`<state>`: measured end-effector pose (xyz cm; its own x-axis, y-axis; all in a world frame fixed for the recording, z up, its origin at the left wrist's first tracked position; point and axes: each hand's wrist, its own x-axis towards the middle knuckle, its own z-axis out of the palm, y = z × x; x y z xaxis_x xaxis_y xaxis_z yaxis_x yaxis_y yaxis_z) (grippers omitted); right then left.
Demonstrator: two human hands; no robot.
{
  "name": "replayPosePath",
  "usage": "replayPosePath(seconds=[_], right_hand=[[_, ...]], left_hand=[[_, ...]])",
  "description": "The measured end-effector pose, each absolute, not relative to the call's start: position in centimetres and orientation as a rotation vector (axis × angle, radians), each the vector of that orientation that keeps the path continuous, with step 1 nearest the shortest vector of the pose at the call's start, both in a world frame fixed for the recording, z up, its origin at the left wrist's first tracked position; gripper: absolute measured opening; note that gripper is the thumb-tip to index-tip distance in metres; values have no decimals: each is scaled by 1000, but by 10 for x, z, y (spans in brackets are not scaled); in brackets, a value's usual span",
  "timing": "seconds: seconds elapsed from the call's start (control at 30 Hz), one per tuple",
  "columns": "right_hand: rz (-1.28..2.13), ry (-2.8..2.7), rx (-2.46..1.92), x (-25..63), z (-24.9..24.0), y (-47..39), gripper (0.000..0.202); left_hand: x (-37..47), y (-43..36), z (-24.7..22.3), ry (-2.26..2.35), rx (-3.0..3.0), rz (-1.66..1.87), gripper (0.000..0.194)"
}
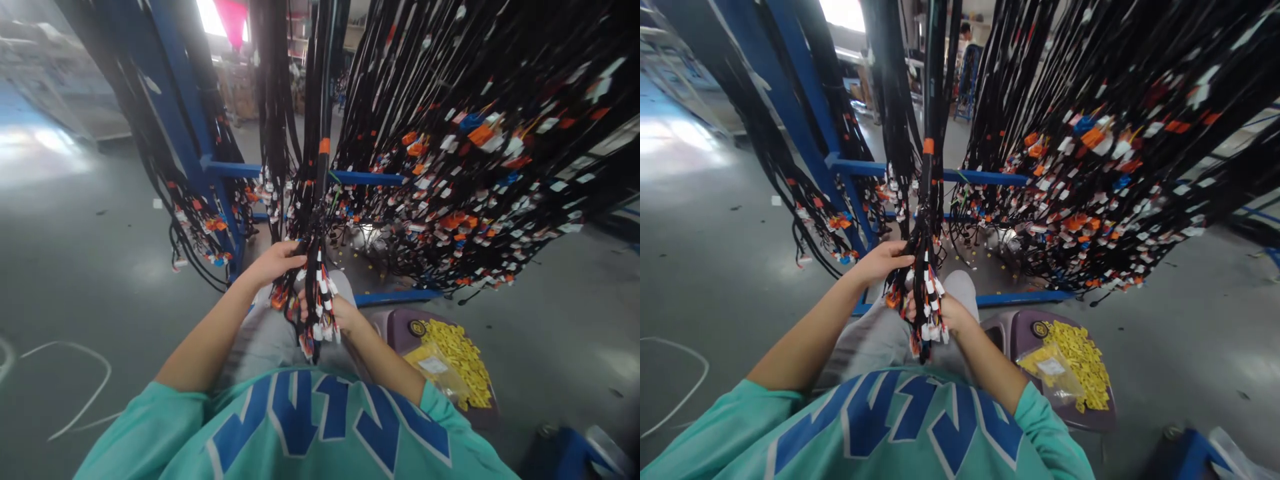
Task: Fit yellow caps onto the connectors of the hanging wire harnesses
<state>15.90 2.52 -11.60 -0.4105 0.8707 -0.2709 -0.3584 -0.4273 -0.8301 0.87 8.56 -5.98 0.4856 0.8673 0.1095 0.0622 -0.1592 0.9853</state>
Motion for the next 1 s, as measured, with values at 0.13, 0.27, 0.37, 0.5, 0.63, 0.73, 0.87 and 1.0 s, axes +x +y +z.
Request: replayPosePath(seconds=[0.13, 0.27, 0.37, 0.5, 0.63, 0.73, 0.87, 1.0], right_hand=[[2063, -661, -1023, 158, -127, 42, 6], [2051, -437, -1111, 166, -141, 63, 12], [2041, -387, -1141, 173, -149, 72, 13], [2033, -332, -1150, 180, -154, 75, 11], [2014, -303, -1149, 184, -156, 76, 13], [1989, -363, -1163, 188, -159, 76, 13], [2019, -408, -1156, 191, -166, 78, 7], [1908, -474, -1142, 193, -172, 80, 3]], left_hand=[[0, 91, -75, 1261, 1871, 1080, 27], [1, 74, -96, 1419, 1828, 1196, 22], [5, 60, -124, 1341, 1717, 1044, 18], [16, 46, -166, 1205, 1496, 819, 13], [31, 36, -193, 1071, 1112, 637, 11], [37, 34, -202, 1028, 1011, 587, 9], [36, 35, -205, 1109, 868, 667, 19], [36, 35, -206, 1127, 851, 695, 20]])
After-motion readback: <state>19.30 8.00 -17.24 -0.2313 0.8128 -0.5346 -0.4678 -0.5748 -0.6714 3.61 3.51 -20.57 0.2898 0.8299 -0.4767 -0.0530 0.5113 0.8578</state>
